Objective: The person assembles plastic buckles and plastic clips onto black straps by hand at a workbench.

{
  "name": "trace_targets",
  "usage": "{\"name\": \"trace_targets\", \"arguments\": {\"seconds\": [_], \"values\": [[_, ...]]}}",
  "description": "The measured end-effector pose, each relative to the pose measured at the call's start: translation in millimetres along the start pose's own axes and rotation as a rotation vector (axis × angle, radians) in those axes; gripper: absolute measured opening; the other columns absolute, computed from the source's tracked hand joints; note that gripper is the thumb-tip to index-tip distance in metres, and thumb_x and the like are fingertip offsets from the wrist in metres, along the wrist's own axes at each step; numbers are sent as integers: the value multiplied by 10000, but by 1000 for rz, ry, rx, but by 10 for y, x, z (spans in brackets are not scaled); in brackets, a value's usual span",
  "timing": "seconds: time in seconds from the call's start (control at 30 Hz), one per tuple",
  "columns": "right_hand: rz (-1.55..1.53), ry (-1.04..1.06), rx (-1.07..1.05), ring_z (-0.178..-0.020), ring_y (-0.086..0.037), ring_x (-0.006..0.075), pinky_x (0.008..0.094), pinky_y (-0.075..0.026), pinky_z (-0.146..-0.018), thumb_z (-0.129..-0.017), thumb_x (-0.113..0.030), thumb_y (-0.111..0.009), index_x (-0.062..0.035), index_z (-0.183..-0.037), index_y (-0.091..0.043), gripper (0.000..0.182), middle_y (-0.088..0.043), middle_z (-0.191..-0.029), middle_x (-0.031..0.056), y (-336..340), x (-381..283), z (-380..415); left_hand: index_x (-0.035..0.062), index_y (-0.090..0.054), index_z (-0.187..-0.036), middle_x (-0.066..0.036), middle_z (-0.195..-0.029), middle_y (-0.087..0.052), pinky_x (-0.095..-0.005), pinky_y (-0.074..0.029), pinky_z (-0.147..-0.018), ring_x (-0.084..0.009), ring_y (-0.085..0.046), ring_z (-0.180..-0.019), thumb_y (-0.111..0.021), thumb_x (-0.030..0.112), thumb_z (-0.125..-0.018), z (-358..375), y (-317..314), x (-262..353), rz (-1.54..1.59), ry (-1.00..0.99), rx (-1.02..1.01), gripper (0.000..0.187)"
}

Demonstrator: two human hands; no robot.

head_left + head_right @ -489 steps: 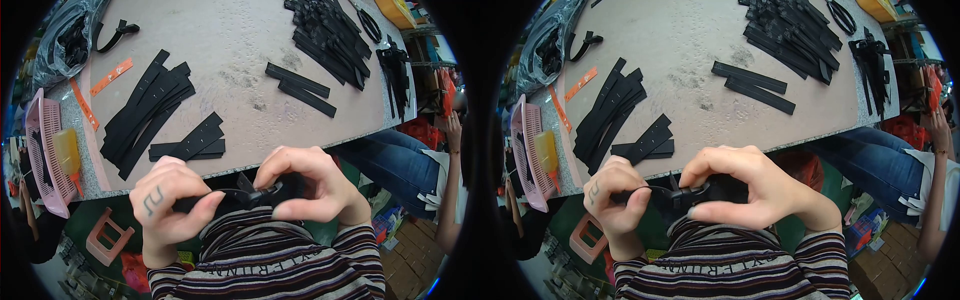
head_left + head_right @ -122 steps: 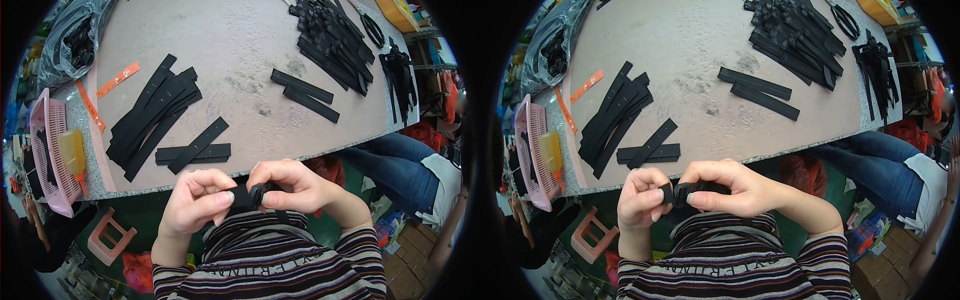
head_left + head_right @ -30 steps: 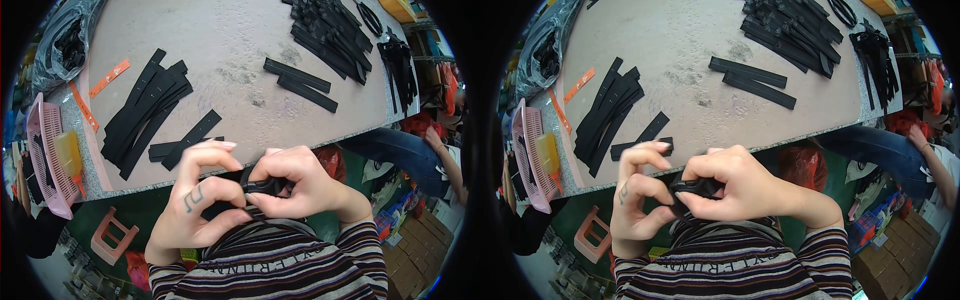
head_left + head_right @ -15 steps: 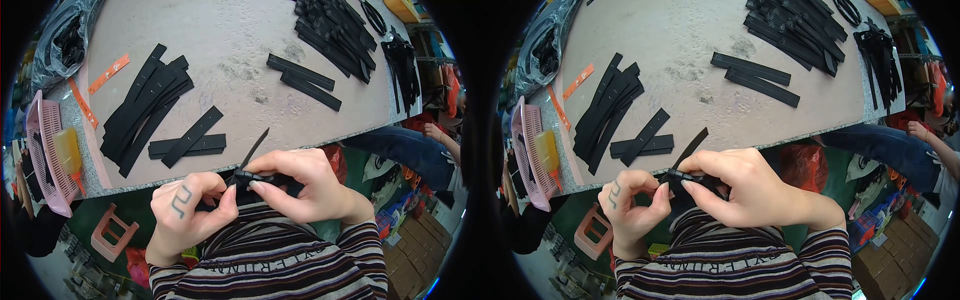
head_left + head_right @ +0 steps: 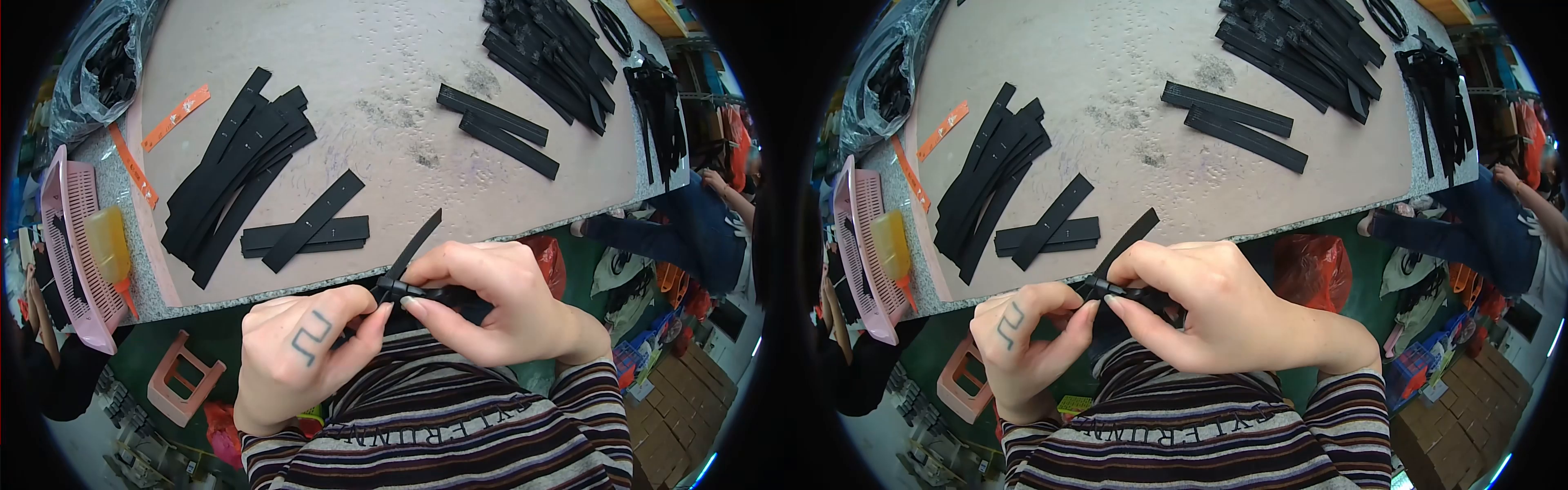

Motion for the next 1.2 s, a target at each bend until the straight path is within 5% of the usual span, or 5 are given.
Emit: {"name": "trace_targets", "arguments": {"seconds": [0.37,0.87,0.97,1.03,1.2], "values": [[169,198,21,-624,-568,258,352,-455,-594,-815,-42,-760,14,-1002,-637,230,-558,-711,94,-100,-140,71,4,-644,-768,-66,-654,-678,-235,-502,-518,-155,-664,-532,-813,-19,-733,1,31,49,-12,19,-89,174],[103,143,-52,-694,-667,240,327,-520,-632,-836,-34,-760,25,-1026,-657,225,-678,-837,108,25,-154,41,0,-589,-1105,-62,-902,-652,-229,-498,-725,-123,-636,-768,-945,297,-688,88,-61,-190,294,186,-118,624],[-411,-183,-150,-735,-692,169,287,-532,-665,-918,-38,-689,27,-1050,-657,151,-692,-846,88,14,23,78,26,-633,-1150,-70,-937,-638,-271,-490,-725,-158,-620,-780,-914,339,-708,4,7,-261,420,86,-74,610],[-520,-196,-206,-774,-688,119,262,-536,-687,-980,-60,-619,30,-1078,-651,137,-693,-878,74,12,64,74,22,-635,-1174,-104,-995,-602,-322,-453,-783,-184,-565,-892,-680,513,-912,-70,19,-269,440,15,47,558],[-572,-207,-261,-778,-677,127,269,-533,-692,-989,-76,-611,32,-1094,-645,155,-683,-895,74,12,124,60,-63,-572,-1202,-104,-821,-669,-271,-509,-743,-161,-655,-769,-475,162,-1052,75,-235,-481,1043,408,-250,288]]}}
Point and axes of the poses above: each hand's wrist, its own z-axis away from the middle knuckle, its own y-axis out of the back of the hand, x = y × z, the point moved 6 cm from there along -z, towards the middle knuckle
